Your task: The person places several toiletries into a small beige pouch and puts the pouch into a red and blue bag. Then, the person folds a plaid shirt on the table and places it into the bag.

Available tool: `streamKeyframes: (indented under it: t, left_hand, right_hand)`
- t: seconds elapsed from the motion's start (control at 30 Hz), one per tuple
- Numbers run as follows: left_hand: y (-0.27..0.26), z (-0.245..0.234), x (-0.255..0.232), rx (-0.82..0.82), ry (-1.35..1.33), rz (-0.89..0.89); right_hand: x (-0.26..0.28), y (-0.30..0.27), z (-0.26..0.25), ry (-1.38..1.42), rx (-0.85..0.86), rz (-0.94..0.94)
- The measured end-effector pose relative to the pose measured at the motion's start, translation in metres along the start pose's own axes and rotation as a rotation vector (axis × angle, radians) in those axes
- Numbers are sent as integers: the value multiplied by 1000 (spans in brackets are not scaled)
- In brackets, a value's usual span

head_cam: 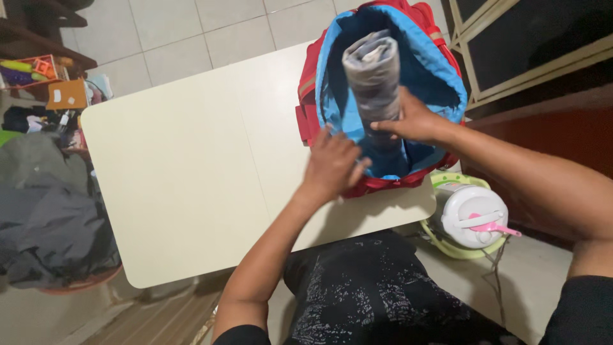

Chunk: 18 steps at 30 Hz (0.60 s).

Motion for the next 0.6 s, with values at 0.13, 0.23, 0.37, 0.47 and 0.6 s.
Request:
streamKeyframes:
  t: [0.13, 0.23, 0.37, 0.47, 0.6]
  left_hand:
    - [-3, 71, -32, 334, 189, 30]
    - [-13, 109, -38, 420, 360, 71]
    - [-26, 130, -39, 451, 360, 90]
    - [-33, 131, -33, 504, 381, 85]
    - [-31, 130, -31, 522, 439, 71]
  right_hand:
    - [-20, 28, 24, -82, 108, -81]
    - [-57, 47, 48, -156, 209, -103]
    - [-105, 55, 56, -472, 312, 12]
    - [-120, 62, 67, -630, 391, 99]
    - [-148, 82, 70, -859, 532, 250]
Point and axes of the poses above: each hand's wrist, its own y-axis towards the middle knuckle, its own z-axis out of the palm, x = y × z, the point moved 9 cm from there along y, towards the middle knuckle, and after that the axes turned 4 degrees about x, right-handed, at the moved point
